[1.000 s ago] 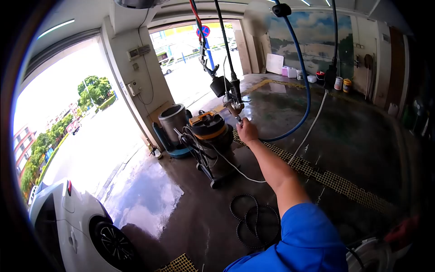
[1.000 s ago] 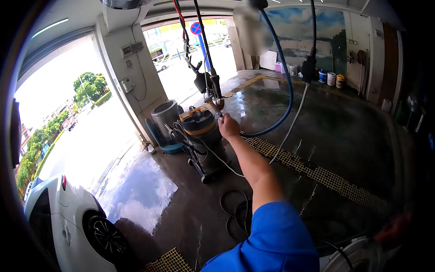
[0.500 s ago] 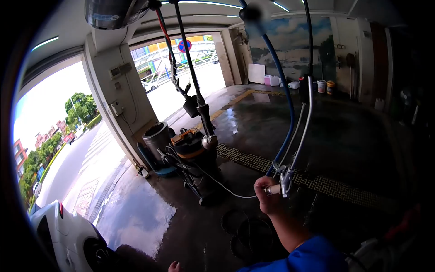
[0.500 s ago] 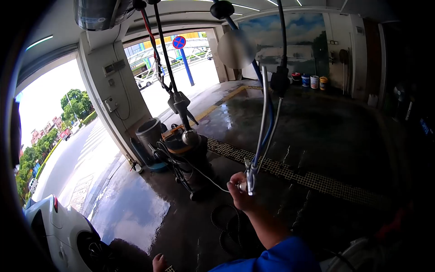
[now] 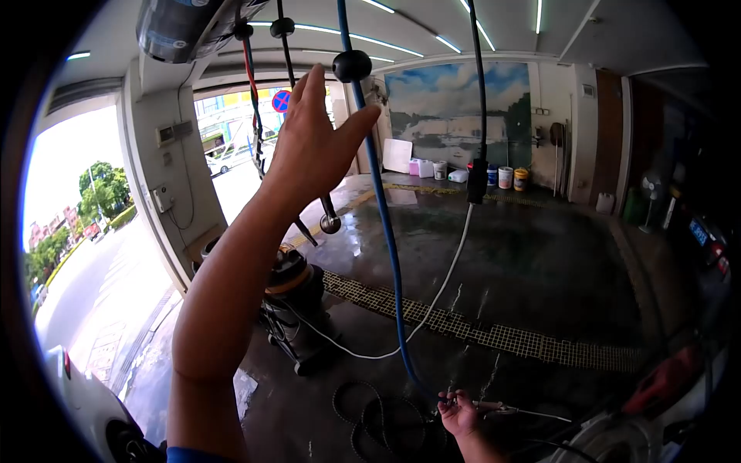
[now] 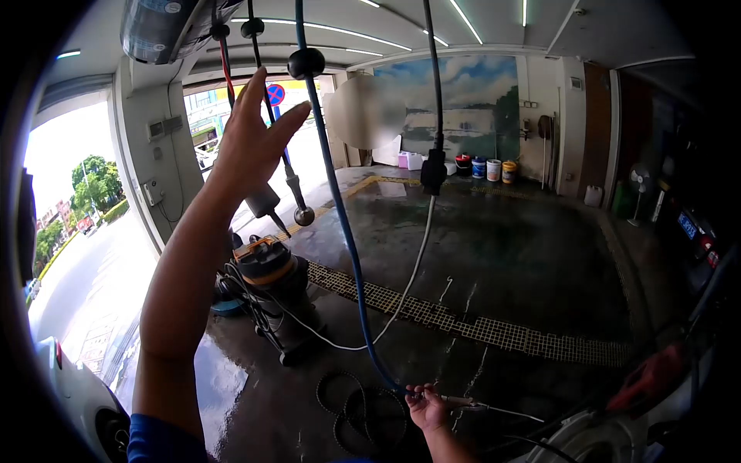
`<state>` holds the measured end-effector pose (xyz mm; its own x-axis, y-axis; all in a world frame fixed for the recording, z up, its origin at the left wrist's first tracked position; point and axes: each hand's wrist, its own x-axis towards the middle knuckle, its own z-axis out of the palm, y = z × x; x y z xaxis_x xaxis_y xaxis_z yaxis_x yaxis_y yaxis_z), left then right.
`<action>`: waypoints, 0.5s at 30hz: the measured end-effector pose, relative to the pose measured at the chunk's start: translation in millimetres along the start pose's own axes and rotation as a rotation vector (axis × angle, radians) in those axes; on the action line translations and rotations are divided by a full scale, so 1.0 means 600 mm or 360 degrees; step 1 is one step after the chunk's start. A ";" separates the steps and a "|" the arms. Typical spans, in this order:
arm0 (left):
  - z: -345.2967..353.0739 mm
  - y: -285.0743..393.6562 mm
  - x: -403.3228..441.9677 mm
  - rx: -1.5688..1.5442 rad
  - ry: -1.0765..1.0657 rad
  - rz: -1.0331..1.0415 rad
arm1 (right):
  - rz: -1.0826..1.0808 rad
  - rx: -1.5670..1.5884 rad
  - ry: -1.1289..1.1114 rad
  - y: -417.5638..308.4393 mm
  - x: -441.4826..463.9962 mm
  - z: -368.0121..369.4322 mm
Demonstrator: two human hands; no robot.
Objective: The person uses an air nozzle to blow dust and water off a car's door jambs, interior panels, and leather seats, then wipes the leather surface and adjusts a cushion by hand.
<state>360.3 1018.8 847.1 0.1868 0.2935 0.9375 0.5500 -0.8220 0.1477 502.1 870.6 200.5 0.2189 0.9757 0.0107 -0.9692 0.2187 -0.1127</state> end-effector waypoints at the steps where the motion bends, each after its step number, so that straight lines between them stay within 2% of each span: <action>1: 0.037 -0.009 0.066 0.0262 0.0131 -0.0008 | 0.0093 0.0120 -0.0093 0.010 0.004 -0.052; 2: 0.057 -0.014 0.116 0.0305 0.0149 -0.0055 | 0.0186 0.0184 -0.0121 0.018 -0.005 -0.064; 3: 0.058 -0.007 0.147 0.0237 -0.0102 -0.0229 | 0.0287 0.0245 -0.0141 0.025 -0.015 -0.073; 5: 0.089 -0.024 0.178 0.0298 -0.0202 -0.0451 | 0.0389 0.0227 -0.0164 0.039 -0.025 -0.094; 8: 0.111 -0.096 0.153 0.0412 -0.0322 -0.0086 | 0.0442 0.0250 0.0070 0.043 -0.023 -0.121; 9: 0.125 -0.131 0.141 0.0627 -0.0526 0.0087 | 0.0420 0.0217 0.0307 0.042 -0.019 -0.128; 10: 0.131 -0.174 0.087 0.1224 -0.0277 0.0679 | 0.0355 0.0142 0.0526 0.040 -0.018 -0.141; 11: 0.022 -0.103 -0.016 -0.0021 -0.0330 -0.0169 | 0.0298 0.0031 0.0732 0.034 -0.013 -0.165; 13: -0.086 -0.108 -0.158 -0.0318 -0.0384 -0.0336 | 0.0288 -0.0156 0.1379 0.008 -0.004 -0.276; 14: -0.142 -0.133 -0.229 -0.0353 -0.0626 -0.0344 | 0.0341 -0.0213 0.1586 -0.017 -0.007 -0.345; 15: -0.194 -0.156 -0.307 -0.0660 -0.0702 -0.0469 | 0.0398 -0.0261 0.1792 -0.041 -0.010 -0.412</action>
<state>179.5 984.9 697.6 0.4401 0.6339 0.6360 0.2872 -0.7704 0.5692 552.4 856.0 -42.6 0.0799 0.4091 -0.9090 -0.9913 -0.0627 -0.1154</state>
